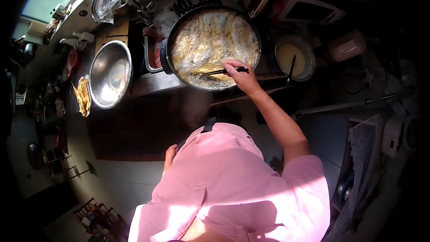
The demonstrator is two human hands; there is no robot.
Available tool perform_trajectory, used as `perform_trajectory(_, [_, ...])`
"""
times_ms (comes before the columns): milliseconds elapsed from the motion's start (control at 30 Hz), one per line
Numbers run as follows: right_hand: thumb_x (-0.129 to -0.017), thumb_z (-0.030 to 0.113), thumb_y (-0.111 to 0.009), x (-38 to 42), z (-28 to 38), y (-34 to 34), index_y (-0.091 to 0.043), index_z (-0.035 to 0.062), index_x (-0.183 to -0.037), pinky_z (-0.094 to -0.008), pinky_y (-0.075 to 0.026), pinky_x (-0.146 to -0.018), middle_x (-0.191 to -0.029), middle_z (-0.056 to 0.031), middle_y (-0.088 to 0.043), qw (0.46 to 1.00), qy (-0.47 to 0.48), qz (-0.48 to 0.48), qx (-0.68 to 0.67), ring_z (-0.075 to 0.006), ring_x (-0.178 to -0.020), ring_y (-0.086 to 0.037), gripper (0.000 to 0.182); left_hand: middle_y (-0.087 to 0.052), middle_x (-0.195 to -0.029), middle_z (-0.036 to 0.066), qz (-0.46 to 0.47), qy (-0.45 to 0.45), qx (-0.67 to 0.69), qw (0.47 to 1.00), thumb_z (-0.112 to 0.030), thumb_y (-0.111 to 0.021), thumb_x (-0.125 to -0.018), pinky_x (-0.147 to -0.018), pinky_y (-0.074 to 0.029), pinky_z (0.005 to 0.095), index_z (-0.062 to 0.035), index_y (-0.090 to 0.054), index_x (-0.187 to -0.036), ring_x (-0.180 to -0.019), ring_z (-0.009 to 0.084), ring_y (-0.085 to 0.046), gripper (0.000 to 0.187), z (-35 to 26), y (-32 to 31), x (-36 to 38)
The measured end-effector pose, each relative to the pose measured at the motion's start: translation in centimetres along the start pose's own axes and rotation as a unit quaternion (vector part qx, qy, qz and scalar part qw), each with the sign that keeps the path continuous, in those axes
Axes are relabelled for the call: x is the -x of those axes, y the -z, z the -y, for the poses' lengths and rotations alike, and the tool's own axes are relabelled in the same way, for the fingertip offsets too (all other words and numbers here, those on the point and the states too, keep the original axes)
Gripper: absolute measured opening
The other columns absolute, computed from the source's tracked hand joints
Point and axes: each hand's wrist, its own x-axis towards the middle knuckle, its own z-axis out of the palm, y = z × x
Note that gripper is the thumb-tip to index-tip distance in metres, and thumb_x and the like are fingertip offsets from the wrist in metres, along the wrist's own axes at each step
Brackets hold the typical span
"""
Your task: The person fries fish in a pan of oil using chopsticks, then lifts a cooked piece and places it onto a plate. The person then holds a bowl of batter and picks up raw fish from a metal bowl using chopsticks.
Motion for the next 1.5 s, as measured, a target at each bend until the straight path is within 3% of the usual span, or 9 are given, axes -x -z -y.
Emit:
perform_trajectory(133, [-0.081, 0.016, -0.054, 0.6, 1.8, 0.8, -0.06, 0.0006, -0.09, -0.0203, -0.046, -0.061, -0.081, -0.0021, -0.057, 0.999, -0.021, 0.014, 0.045, -0.0085, -0.069, -0.055, 0.018, -0.055, -0.072, 0.004, 0.008, 0.006, 0.004, 1.0, -0.021, -0.045, -0.083, -0.055, -0.045, 0.0358, -0.0125, -0.049, -0.092, -0.061, 0.0184, -0.055, 0.014, 0.4, 0.2, -0.5])
perform_trajectory(200, [-0.083, 0.019, -0.051, 1.4, 2.7, 1.6, -0.057, 0.0014, -0.096, -0.021, -0.046, -0.064, -0.084, -0.0035, -0.057, 0.994, -0.099, 0.02, 0.047, -0.0108, -0.072, -0.056, 0.022, -0.055, -0.071, 0.004, -0.007, 0.004, 0.001, 1.0, -0.021, -0.045, -0.083, -0.053, -0.045, 0.035, -0.0121, -0.049, -0.092, -0.059, 0.0184, -0.055, 0.014, 0.8, 0.1, -0.3])
perform_trajectory(433, [-0.083, 0.019, -0.052, 1.0, 1.3, 3.2, -0.058, 0.0024, -0.095, -0.0214, -0.047, -0.062, -0.082, -0.0027, -0.058, 0.993, -0.103, -0.058, 0.006, -0.0105, -0.071, -0.057, 0.021, -0.054, -0.068, 0.005, 0.004, -0.011, 0.017, 1.0, -0.02, -0.044, -0.083, -0.049, -0.044, 0.0331, -0.0105, -0.049, -0.091, -0.055, 0.0188, -0.054, 0.014, 1.1, 0.1, -0.6])
perform_trajectory(633, [-0.083, 0.021, -0.051, 1.9, 1.8, 3.7, -0.057, 0.0012, -0.094, -0.0231, -0.048, -0.064, -0.082, -0.0052, -0.058, 0.995, -0.091, -0.02, 0.039, -0.0129, -0.072, -0.057, 0.024, -0.054, -0.069, 0.005, -0.022, 0.007, 0.049, 0.999, -0.02, -0.044, -0.083, -0.051, -0.044, 0.0354, -0.0112, -0.049, -0.091, -0.057, 0.02, -0.053, 0.013, -0.5, -0.1, 0.2])
perform_trajectory(833, [-0.085, 0.022, -0.048, 3.2, 2.7, 5.4, -0.056, 0.0017, -0.095, -0.0245, -0.048, -0.066, -0.085, -0.0051, -0.057, 0.995, -0.087, -0.032, -0.025, -0.0133, -0.076, -0.056, 0.024, -0.055, -0.072, 0.007, -0.028, -0.009, 0.024, 0.999, -0.019, -0.045, -0.083, -0.055, -0.046, 0.0366, -0.0105, -0.049, -0.094, -0.059, 0.0206, -0.054, 0.015, -0.8, -0.2, 0.5])
perform_trajectory(1033, [-0.084, 0.021, -0.051, 1.9, 2.1, 5.0, -0.054, 0.0011, -0.094, -0.0214, -0.047, -0.06, -0.081, -0.0045, -0.055, 0.978, -0.043, -0.18, -0.1, -0.0135, -0.069, -0.058, 0.023, -0.055, -0.071, 0.011, -0.005, -0.022, -0.006, 1.0, -0.017, -0.044, -0.083, -0.055, -0.049, 0.0341, -0.0056, -0.049, -0.1, -0.057, 0.0204, -0.054, 0.021, 0.9, 0.4, -1.6])
perform_trajectory(1167, [-0.083, 0.026, -0.052, 0.8, 0.7, 5.0, -0.053, 0.0028, -0.096, -0.0218, -0.046, -0.06, -0.081, -0.0049, -0.053, 0.969, -0.067, -0.198, -0.133, -0.0139, -0.069, -0.058, 0.027, -0.056, -0.071, 0.01, 0.009, -0.016, -0.018, 1.0, -0.018, -0.044, -0.083, -0.053, -0.049, 0.0331, -0.0058, -0.049, -0.099, -0.056, 0.0199, -0.054, 0.02, 0.8, 0.4, -1.9])
perform_trajectory(1267, [-0.083, 0.029, -0.051, -0.3, -1.7, 4.8, -0.05, 0.0045, -0.1, -0.0253, -0.046, -0.063, -0.087, -0.0067, -0.052, 0.955, -0.086, -0.222, -0.177, -0.0162, -0.072, -0.057, 0.03, -0.056, -0.072, 0.011, -0.034, -0.009, 0.012, 0.999, -0.018, -0.044, -0.083, -0.052, -0.048, 0.0313, -0.0054, -0.05, -0.098, -0.055, 0.0195, -0.054, 0.02, -0.7, -0.8, 0.5])
perform_trajectory(1500, [-0.083, 0.028, -0.051, -3.5, -3.2, 2.5, -0.051, 0.0034, -0.098, -0.027, -0.046, -0.064, -0.086, -0.0078, -0.055, 0.921, -0.083, -0.294, -0.244, -0.018, -0.072, -0.058, 0.029, -0.056, -0.073, 0.011, -0.025, -0.025, -0.022, 0.999, -0.018, -0.044, -0.083, -0.052, -0.048, 0.0305, -0.0049, -0.05, -0.097, -0.056, 0.0192, -0.055, 0.02, 0.1, -0.3, 0.2])
